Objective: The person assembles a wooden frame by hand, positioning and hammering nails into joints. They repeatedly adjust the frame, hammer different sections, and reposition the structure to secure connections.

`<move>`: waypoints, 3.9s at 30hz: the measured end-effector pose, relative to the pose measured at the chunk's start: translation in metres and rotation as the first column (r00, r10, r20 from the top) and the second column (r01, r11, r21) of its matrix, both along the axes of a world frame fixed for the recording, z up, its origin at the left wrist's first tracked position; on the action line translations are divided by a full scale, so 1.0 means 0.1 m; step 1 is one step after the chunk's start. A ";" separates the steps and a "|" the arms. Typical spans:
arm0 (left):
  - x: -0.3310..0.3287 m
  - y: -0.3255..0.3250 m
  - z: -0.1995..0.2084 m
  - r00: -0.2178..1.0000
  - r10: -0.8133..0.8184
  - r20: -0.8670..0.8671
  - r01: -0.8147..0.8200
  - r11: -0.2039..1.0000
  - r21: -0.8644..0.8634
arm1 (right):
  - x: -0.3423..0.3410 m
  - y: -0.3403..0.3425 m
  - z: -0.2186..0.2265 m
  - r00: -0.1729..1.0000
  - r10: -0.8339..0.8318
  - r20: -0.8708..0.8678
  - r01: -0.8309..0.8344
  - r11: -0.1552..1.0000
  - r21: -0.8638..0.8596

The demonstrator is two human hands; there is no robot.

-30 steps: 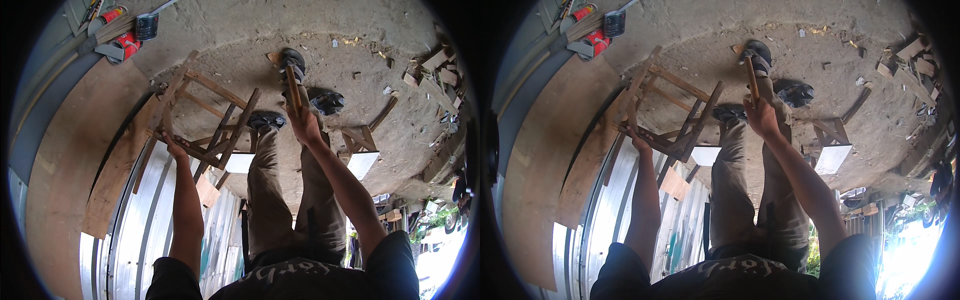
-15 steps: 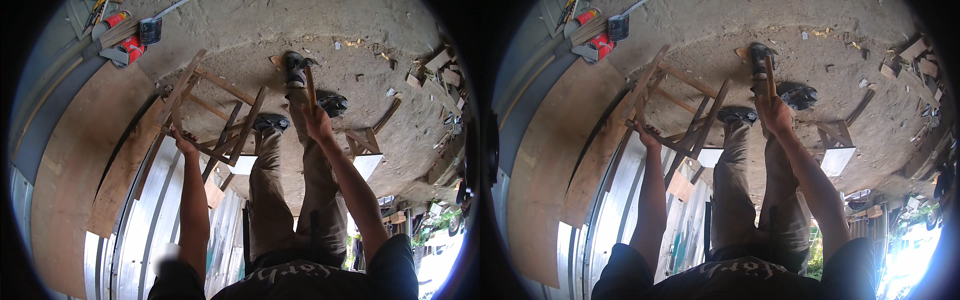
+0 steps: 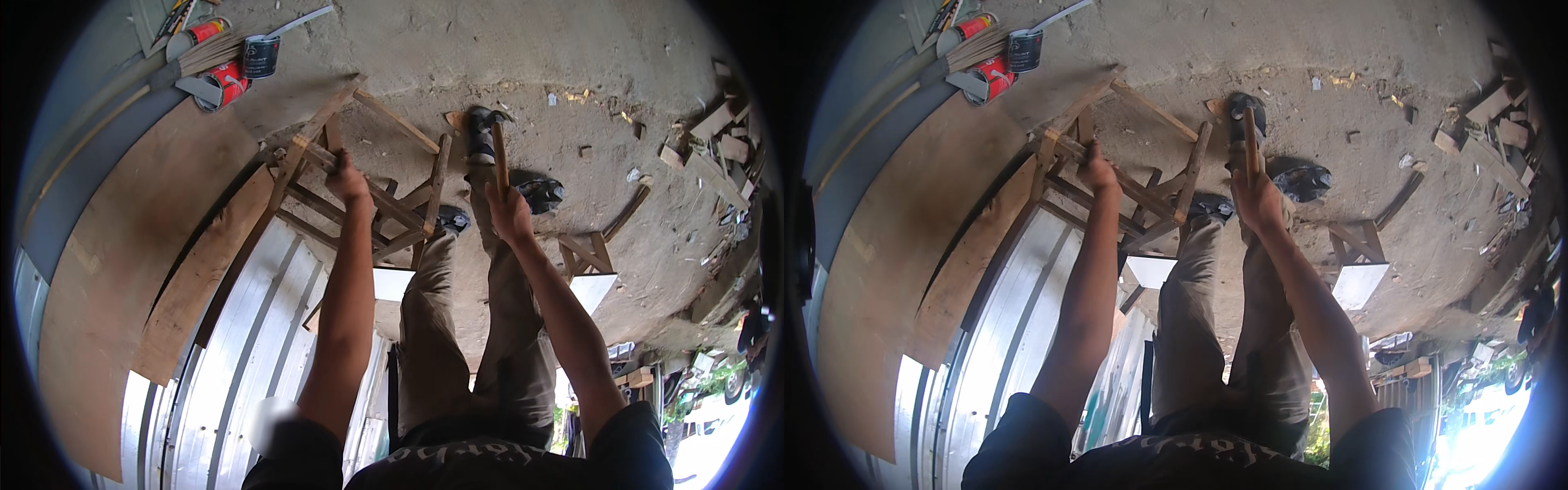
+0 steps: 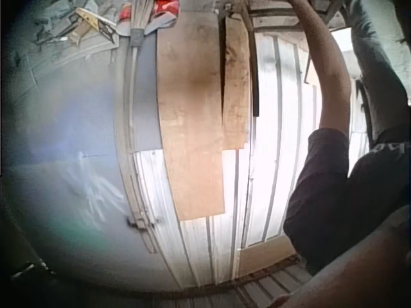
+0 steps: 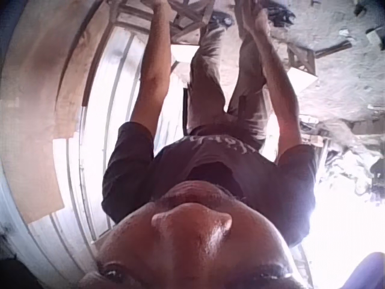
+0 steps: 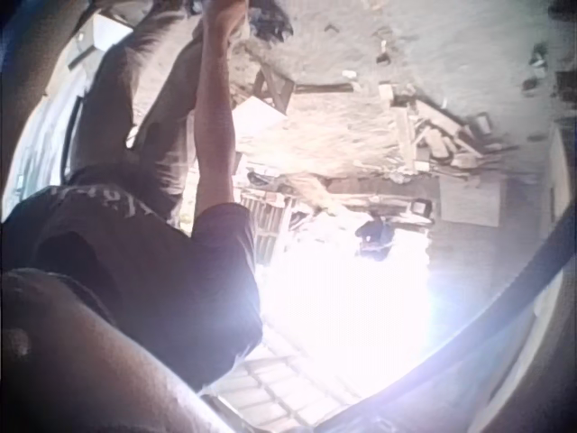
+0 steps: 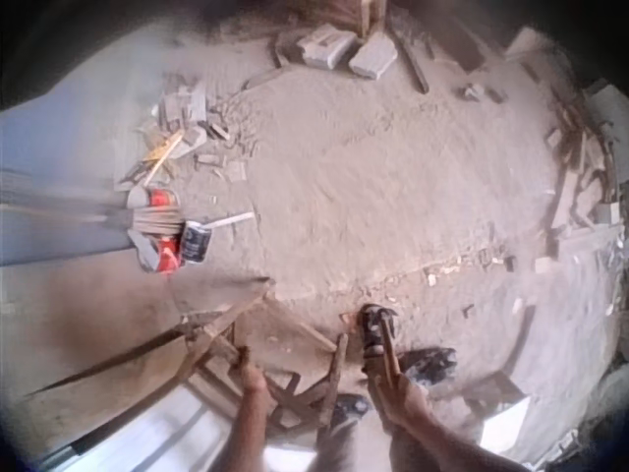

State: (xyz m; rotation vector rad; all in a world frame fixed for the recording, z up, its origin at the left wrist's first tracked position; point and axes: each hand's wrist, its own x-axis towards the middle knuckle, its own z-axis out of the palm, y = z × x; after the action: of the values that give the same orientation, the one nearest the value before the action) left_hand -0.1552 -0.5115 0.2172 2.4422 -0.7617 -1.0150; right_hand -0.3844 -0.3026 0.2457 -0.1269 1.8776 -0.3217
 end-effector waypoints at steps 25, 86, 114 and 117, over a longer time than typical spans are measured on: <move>1.20 0.92 1.18 0.848 -0.503 -0.169 0.466 0.858 -0.217 | -0.07 0.42 0.54 0.996 0.002 -0.088 -0.011 0.994 -0.110; 2.45 2.53 -0.61 0.858 -0.152 0.491 0.181 0.983 -0.011 | 3.06 3.05 -0.07 0.904 -0.002 -0.428 -0.167 0.918 -0.359; 2.46 2.54 -0.59 0.825 -0.176 0.537 0.174 0.983 0.056 | 3.00 3.11 -0.19 0.947 -0.024 -0.320 -0.105 0.919 -0.380; 2.48 2.52 -0.64 0.856 -0.155 0.494 0.164 0.986 0.025 | 2.97 3.08 -0.20 0.907 0.201 -0.370 -0.258 0.959 -0.114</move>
State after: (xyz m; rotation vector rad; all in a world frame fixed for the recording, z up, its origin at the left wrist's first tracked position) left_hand 0.0925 -0.2596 0.1534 2.6891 -1.1455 -0.4142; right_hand -0.0871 0.0052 0.2252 -0.5455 2.1652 -0.3005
